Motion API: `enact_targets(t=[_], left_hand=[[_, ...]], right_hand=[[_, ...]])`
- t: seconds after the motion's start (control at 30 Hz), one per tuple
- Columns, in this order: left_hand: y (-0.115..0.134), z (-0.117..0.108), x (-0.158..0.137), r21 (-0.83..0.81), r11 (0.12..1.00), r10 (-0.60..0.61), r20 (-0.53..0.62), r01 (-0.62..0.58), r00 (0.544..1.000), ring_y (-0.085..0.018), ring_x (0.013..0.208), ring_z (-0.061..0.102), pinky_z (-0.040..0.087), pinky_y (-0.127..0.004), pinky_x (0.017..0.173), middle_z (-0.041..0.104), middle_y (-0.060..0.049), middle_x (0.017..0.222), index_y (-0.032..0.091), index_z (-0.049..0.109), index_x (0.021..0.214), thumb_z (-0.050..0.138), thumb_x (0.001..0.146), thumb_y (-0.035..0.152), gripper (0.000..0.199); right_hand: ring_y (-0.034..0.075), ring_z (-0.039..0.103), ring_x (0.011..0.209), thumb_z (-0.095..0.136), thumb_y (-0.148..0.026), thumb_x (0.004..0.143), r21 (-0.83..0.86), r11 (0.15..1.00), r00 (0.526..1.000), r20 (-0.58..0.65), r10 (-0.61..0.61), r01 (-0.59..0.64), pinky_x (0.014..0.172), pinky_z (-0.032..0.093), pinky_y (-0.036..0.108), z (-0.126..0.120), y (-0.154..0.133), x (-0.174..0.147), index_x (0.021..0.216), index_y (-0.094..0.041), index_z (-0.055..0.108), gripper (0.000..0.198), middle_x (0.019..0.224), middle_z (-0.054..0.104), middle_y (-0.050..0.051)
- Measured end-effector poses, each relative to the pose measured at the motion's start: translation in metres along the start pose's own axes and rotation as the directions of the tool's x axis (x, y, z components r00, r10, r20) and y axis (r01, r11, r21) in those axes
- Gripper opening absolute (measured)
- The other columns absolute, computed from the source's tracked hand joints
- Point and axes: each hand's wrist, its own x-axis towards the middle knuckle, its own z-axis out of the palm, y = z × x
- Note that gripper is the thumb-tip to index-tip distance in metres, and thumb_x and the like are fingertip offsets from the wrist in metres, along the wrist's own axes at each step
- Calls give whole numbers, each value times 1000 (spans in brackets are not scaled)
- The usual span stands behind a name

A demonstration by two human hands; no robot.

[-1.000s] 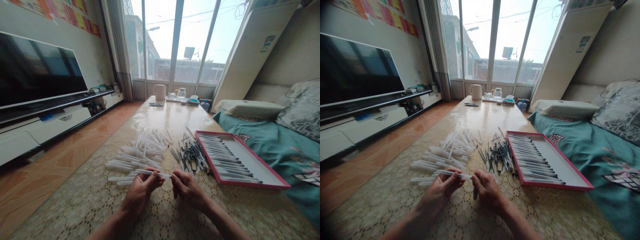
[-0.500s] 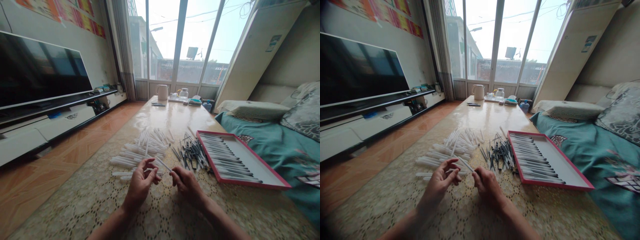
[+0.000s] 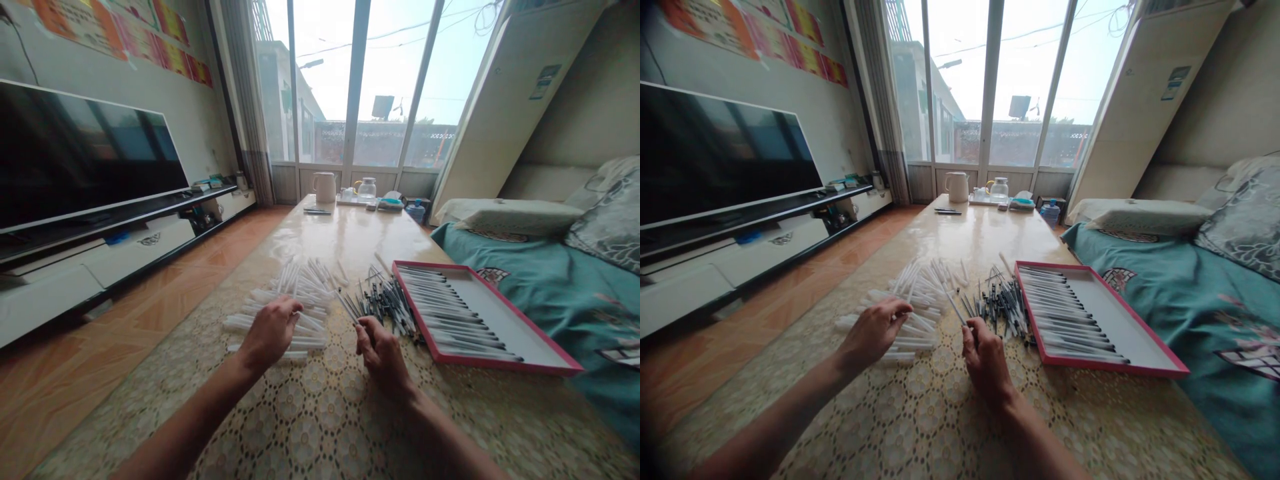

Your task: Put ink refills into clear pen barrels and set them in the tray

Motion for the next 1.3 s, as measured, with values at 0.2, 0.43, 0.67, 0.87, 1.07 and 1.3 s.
enact_targets(t=[0.2,0.43,0.67,0.87,1.07,1.3], left_hand=[[-28,26,32,259,957,108,97,-130,989,-24,103,53,36,-40,93,66,-8,101,22,68,94,54,73,5,30],[-45,32,39,426,885,110,198,-187,974,-29,110,49,33,-47,94,64,-11,109,20,66,100,61,75,20,25],[-45,17,15,448,848,164,287,-283,944,-26,108,52,38,-42,91,65,-9,110,21,66,97,57,80,27,21],[-51,8,7,363,875,221,287,-319,932,-26,113,50,38,-44,93,59,-11,120,22,60,113,58,80,34,35],[-37,20,16,364,883,204,271,-296,941,-23,94,57,39,-40,87,68,-8,93,20,67,93,57,81,28,18],[-27,42,34,372,888,130,361,-270,923,-23,77,58,41,-37,75,66,-6,74,18,67,72,63,69,18,5]], right_hand=[[12,52,49,38,-37,90,2,1000,999,-41,-14,14,49,36,21,0,0,0,90,-16,54,27,55,53,-2],[13,53,49,39,-37,90,6,1000,999,-30,-16,17,50,37,22,1,4,0,90,-16,54,25,55,53,-2],[14,53,50,40,-38,89,-23,1000,1000,-21,-13,12,51,38,23,1,7,1,92,-16,54,26,57,54,-1],[14,53,50,40,-38,89,-17,1000,1000,-13,-4,3,52,38,23,2,8,1,92,-16,55,27,56,54,-1],[14,52,51,40,-39,89,-40,999,1000,-20,1,-1,52,38,23,2,9,1,93,-16,56,28,56,54,-1],[13,53,52,40,-35,89,-42,999,999,-26,-35,33,53,37,22,-1,6,2,92,-15,55,25,58,54,-2]])
